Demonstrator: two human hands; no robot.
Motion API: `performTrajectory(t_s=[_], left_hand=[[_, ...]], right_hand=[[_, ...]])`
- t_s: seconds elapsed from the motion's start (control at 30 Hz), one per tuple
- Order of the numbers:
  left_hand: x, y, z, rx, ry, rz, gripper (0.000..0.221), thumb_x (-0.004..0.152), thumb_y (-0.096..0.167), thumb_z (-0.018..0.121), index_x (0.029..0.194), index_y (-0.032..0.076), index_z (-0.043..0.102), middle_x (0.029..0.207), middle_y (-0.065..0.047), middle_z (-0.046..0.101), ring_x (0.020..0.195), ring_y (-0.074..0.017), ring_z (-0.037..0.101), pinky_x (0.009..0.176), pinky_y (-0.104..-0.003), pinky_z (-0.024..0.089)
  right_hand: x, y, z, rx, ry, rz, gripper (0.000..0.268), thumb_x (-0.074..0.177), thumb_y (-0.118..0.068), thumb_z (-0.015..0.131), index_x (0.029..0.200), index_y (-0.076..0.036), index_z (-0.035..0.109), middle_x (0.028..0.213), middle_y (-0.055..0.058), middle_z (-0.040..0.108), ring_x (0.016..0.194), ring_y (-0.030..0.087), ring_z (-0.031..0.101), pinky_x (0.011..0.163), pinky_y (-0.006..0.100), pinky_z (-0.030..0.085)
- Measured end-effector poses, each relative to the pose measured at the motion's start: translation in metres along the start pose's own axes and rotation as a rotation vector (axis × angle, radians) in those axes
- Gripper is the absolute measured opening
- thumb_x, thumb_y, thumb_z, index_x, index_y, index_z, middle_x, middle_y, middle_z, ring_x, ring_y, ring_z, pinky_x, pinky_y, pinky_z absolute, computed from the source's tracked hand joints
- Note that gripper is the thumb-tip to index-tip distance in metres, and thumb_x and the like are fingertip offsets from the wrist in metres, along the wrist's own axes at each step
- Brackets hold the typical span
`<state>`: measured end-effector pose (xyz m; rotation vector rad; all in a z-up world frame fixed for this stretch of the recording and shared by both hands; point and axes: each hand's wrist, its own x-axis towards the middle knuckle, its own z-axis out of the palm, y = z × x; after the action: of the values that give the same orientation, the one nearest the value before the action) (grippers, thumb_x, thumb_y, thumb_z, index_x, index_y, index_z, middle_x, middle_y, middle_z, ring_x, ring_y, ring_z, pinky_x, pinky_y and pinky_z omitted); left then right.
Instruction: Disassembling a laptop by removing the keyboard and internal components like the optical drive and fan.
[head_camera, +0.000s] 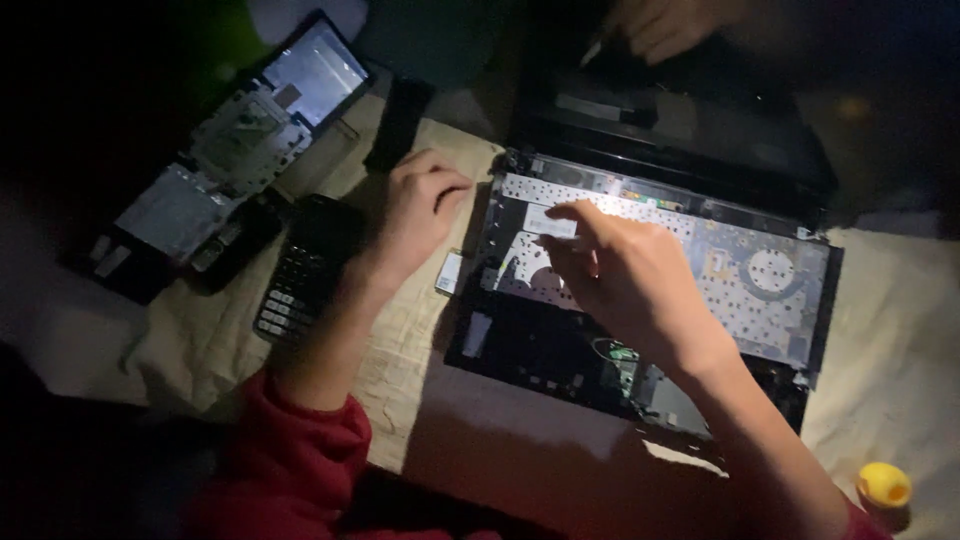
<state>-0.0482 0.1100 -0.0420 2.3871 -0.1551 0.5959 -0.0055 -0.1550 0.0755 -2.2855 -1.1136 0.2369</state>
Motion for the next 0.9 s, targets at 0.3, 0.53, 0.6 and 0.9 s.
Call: performTrajectory(t_s=[0.3,0.53,0.6,0.9], left_hand=[[0.004,0.048,-0.014,-0.072,0.017,-0.091,0.019,0.092,-0.007,0.066,0.109,0.000,0.070,0.100,-0.016,0.060,0.091,-0.0401,0.068,0.083,-0.044,0.056],[0.003,0.085,-0.017,-0.159,-0.048,-0.029,0.027,0.089,0.000,0.073,0.115,0.010,0.072,0.093,-0.004,0.065,0.089,-0.0270,0.069,0.078,-0.035,0.058],[-0.008,0.071,0.013,-0.258,-0.080,-0.023,0.036,0.083,-0.001,0.078,0.116,0.010,0.068,0.087,-0.004,0.064,0.086,-0.0288,0.067,0.077,-0.038,0.057],[-0.004,0.082,0.006,-0.209,-0.175,0.059,0.024,0.081,-0.007,0.070,0.099,0.009,0.068,0.086,-0.006,0.063,0.087,-0.0288,0.064,0.077,-0.038,0.056]], right_hand=[[-0.001,-0.002,0.009,0.102,0.097,-0.058,0.012,0.092,-0.001,0.068,0.103,-0.006,0.070,0.063,0.011,0.058,0.064,0.034,0.066,0.056,0.040,0.053],[-0.002,0.010,0.010,0.194,0.091,-0.084,0.012,0.089,0.004,0.063,0.089,-0.008,0.066,0.064,0.007,0.050,0.064,0.030,0.062,0.058,0.034,0.051],[-0.001,0.010,0.010,0.234,0.089,-0.077,0.012,0.087,0.004,0.064,0.087,-0.008,0.065,0.068,0.006,0.052,0.065,0.027,0.060,0.060,0.034,0.050],[0.000,0.016,0.016,0.056,0.108,-0.123,0.009,0.089,0.000,0.066,0.092,-0.008,0.062,0.073,0.009,0.055,0.071,0.034,0.063,0.060,0.039,0.052]])
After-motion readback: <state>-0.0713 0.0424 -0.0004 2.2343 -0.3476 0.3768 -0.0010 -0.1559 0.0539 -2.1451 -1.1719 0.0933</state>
